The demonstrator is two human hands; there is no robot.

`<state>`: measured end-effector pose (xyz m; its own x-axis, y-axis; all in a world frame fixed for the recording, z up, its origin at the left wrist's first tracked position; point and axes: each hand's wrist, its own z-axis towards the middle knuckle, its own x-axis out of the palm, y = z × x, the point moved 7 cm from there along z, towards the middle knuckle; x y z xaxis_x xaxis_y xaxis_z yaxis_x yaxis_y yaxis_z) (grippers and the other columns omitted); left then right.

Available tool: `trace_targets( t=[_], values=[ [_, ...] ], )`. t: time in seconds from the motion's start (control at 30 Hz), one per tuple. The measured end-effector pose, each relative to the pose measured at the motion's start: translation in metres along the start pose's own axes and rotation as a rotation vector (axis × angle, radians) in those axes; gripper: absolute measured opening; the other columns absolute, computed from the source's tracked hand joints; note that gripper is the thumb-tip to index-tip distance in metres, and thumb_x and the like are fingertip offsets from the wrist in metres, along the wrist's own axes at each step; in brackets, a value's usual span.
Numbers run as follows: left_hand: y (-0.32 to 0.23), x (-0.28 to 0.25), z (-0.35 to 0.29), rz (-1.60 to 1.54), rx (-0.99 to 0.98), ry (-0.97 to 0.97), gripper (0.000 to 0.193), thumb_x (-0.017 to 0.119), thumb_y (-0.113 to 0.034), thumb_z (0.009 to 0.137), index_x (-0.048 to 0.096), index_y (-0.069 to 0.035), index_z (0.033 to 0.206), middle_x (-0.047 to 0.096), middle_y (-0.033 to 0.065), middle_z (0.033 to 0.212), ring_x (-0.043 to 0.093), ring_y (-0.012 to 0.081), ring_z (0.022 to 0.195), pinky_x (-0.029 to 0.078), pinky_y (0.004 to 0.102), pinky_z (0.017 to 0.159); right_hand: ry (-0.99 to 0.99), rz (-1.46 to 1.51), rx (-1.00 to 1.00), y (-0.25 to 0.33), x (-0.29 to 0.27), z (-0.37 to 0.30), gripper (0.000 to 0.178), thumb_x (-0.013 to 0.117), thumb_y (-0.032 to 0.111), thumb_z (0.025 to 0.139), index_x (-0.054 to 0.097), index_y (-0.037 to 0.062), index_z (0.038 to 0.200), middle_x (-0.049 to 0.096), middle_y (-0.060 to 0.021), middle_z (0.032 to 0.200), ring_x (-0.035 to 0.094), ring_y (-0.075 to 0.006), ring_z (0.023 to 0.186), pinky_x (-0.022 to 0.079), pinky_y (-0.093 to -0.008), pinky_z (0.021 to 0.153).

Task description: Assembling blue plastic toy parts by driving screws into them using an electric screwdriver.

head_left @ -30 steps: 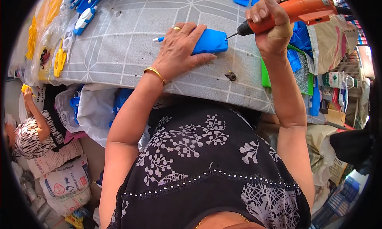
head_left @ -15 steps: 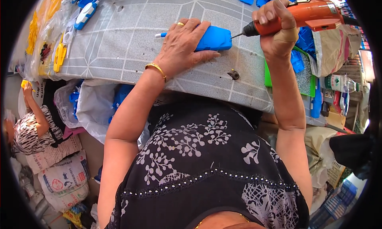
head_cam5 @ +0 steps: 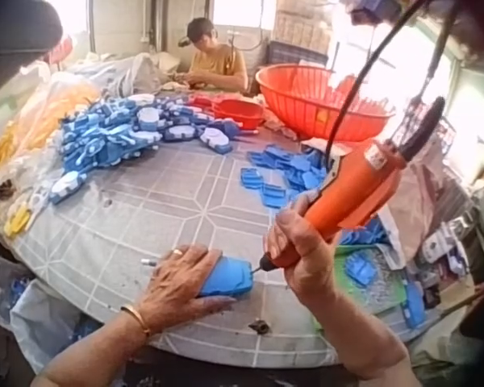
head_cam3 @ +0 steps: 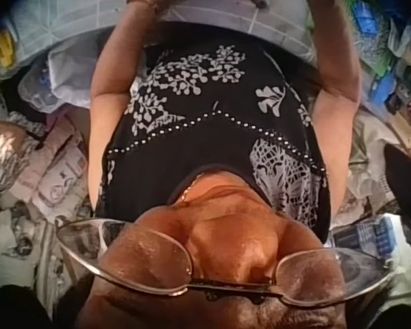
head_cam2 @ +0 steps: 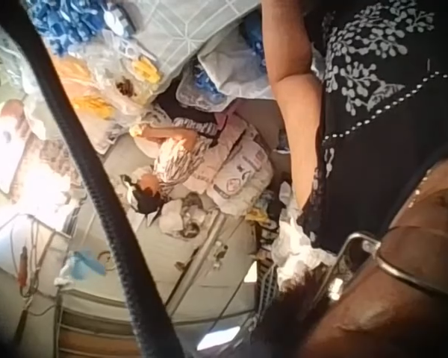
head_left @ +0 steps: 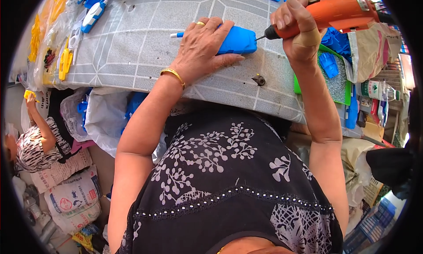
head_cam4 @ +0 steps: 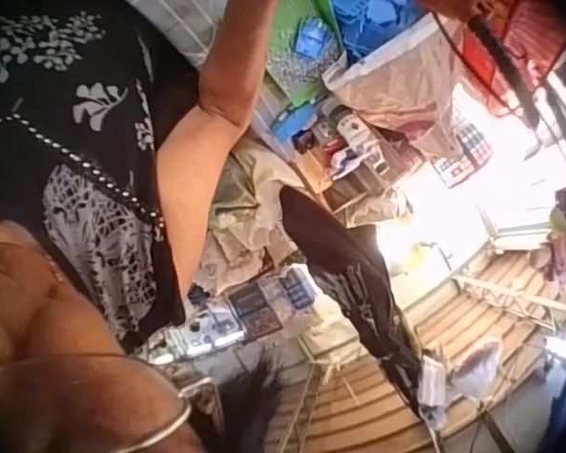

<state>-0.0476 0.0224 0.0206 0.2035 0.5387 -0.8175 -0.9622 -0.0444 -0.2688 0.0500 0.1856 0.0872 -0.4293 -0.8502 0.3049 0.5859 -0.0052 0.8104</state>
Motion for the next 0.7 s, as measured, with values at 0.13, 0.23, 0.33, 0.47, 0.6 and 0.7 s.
trace_targets(
  t=[0.13,0.23,0.33,0.47,0.6,0.7],
  values=[
    [-0.001,0.0,0.001,-0.009,-0.002,-0.004,0.079,0.081,-0.057,0.078,0.058,-0.008,0.135,0.063,0.0155,0.123,0.06,0.0368,0.116,0.043,0.047,0.097,-0.144,0.04,0.08,-0.001,0.014,-0.006,0.031,0.079,0.016,0.087,0.051,0.012,0.099,0.05,0.0,0.069,0.054,-0.013,0.054,0.052,-0.03,0.056],
    [-0.002,-0.001,0.002,-0.003,0.012,-0.02,0.081,0.082,-0.057,0.076,0.059,-0.008,0.136,0.063,0.0152,0.123,0.06,0.036,0.114,0.044,0.0465,0.096,-0.14,0.029,0.081,-0.003,0.008,-0.002,0.036,0.082,0.015,0.084,0.051,0.0114,0.101,0.051,-0.0002,0.069,0.054,-0.0124,0.051,0.052,-0.0287,0.053],
    [-0.003,-0.001,0.003,-0.004,0.009,-0.007,0.081,0.082,-0.057,0.076,0.059,-0.008,0.136,0.063,0.0148,0.123,0.06,0.0354,0.114,0.044,0.0461,0.096,-0.105,0.149,0.09,-0.01,-0.001,0.003,0.036,0.081,0.016,0.085,0.05,0.0115,0.104,0.051,-0.0006,0.068,0.053,-0.0124,0.05,0.053,-0.0296,0.053],
    [-0.001,0.0,0.003,0.006,-0.017,0.041,0.082,0.083,-0.056,0.076,0.059,-0.008,0.139,0.061,0.0131,0.13,0.059,0.0351,0.116,0.045,0.047,0.099,-0.095,0.166,0.09,-0.013,-0.002,0.002,0.034,0.078,0.018,0.088,0.05,0.0124,0.107,0.052,-0.001,0.069,0.054,-0.0135,0.05,0.055,-0.0303,0.054],
    [-0.002,-0.006,0.003,0.013,-0.034,0.056,0.08,0.083,-0.054,0.077,0.06,-0.008,0.138,0.062,0.0142,0.129,0.059,0.0366,0.117,0.045,0.047,0.099,0.11,-0.009,0.049,-0.005,0.014,0.005,0.023,0.069,0.015,0.091,0.049,0.0132,0.081,0.048,0.001,0.066,0.051,-0.0132,0.056,0.047,-0.034,0.061],
    [-0.006,-0.012,0.003,-0.021,-0.007,0.014,0.067,0.083,-0.047,0.078,0.061,-0.008,0.128,0.063,0.015,0.121,0.059,0.0376,0.116,0.044,0.0478,0.098,0.05,0.033,0.11,-0.016,0.026,0.011,0.024,0.069,0.018,0.092,0.048,0.0121,0.083,0.048,0.0007,0.065,0.051,-0.0131,0.055,0.047,-0.032,0.061]
  ],
)
